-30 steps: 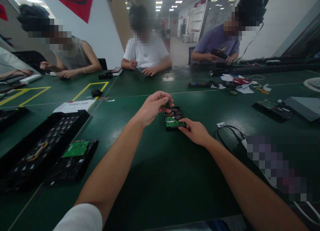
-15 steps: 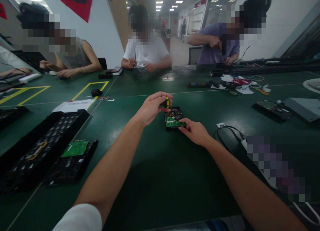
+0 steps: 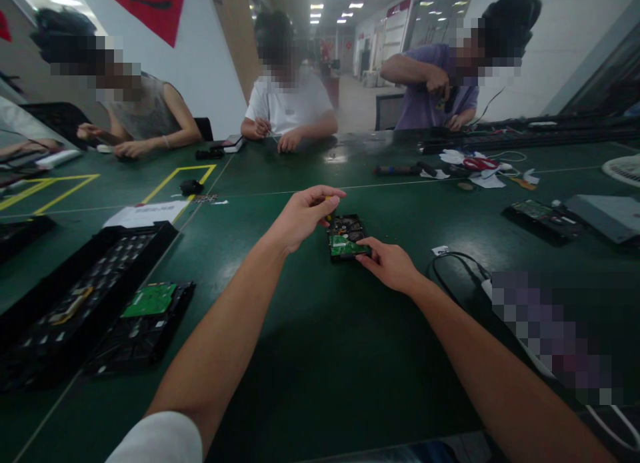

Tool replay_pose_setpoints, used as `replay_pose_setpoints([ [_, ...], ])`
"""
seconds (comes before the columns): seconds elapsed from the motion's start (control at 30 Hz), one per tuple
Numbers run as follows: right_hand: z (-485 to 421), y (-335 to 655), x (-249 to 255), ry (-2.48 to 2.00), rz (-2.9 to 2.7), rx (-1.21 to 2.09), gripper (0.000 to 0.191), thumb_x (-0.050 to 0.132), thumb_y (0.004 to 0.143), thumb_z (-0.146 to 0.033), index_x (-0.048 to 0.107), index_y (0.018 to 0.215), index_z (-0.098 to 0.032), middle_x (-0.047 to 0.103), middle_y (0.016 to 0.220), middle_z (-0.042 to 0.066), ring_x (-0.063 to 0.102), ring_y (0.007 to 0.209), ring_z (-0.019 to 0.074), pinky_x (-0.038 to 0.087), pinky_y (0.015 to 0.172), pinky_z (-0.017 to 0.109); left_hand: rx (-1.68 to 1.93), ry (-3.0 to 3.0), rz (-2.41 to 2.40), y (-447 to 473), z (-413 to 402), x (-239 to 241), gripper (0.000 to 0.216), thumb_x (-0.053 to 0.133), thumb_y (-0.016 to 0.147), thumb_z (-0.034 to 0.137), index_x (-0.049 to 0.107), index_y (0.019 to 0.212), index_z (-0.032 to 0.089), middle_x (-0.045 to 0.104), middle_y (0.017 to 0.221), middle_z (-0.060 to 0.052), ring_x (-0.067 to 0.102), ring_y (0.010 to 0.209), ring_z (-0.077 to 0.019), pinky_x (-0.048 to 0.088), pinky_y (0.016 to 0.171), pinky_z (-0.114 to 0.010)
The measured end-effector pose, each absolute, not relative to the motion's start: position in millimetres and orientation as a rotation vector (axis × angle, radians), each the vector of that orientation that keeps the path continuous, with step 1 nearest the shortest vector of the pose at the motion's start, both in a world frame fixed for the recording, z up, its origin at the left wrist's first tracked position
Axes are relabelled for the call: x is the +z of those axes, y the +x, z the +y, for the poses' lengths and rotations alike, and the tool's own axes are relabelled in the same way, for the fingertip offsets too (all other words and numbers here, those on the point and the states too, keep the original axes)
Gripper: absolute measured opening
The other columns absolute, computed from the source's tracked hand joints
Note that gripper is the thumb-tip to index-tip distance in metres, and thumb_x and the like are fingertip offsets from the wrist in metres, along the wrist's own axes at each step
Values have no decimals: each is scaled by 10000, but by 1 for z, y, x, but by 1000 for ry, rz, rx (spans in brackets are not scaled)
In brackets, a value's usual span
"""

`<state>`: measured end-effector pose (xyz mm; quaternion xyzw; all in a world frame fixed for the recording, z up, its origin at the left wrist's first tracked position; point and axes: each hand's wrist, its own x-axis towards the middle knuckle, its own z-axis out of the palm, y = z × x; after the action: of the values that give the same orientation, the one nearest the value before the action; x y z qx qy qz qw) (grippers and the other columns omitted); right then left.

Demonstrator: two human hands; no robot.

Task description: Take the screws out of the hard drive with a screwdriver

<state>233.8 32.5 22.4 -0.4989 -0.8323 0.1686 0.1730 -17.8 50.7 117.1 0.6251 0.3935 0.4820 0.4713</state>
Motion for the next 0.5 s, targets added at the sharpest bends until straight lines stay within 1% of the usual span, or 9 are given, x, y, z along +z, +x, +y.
replay_pose_setpoints([
  [0.13, 32, 233, 23, -1422, -2366, 472, 366, 590, 1043, -437, 610, 1363, -260, 713, 795, -7, 636, 689, 171, 349, 609, 285, 1178, 1411, 913, -15, 49, 118, 294, 736, 892, 320, 675, 1145, 183, 724, 1016, -78, 659, 864, -165, 504, 624, -231],
  [0.23, 33, 233, 23, -1422, -2370, 457, 369, 585, 1045, -443, 613, 1361, -255, 714, 793, -5, 633, 691, 174, 350, 615, 288, 1178, 1310, 862, -13, 47, 119, 237, 710, 906, 296, 638, 1100, 180, 740, 1028, -96, 691, 910, -189, 539, 638, -248],
  [0.33, 33, 233, 23, -1414, -2375, 462, 382, 572, 1049, -450, 607, 1375, -254, 721, 810, 0, 634, 694, 175, 358, 618, 290, 1173, 1232, 815, -12, 46, 121, 156, 675, 917, 261, 660, 1040, 166, 725, 1051, -100, 692, 968, -202, 613, 745, -325],
  [0.4, 33, 234, 23, -1415, -2375, 466, 388, 563, 1053, -456, 605, 1383, -256, 723, 815, 2, 636, 698, 175, 362, 618, 290, 1175, 1191, 796, -13, 46, 121, 134, 662, 921, 247, 684, 1018, 158, 706, 1032, -94, 683, 980, -202, 636, 821, -389],
  [0.5, 33, 234, 23, -1416, -2376, 472, 388, 555, 1058, -458, 604, 1387, -259, 718, 800, -4, 635, 693, 174, 361, 612, 289, 1184, 1169, 795, -13, 47, 121, 135, 673, 917, 265, 709, 988, 155, 677, 998, -84, 666, 964, -195, 644, 855, -426],
])
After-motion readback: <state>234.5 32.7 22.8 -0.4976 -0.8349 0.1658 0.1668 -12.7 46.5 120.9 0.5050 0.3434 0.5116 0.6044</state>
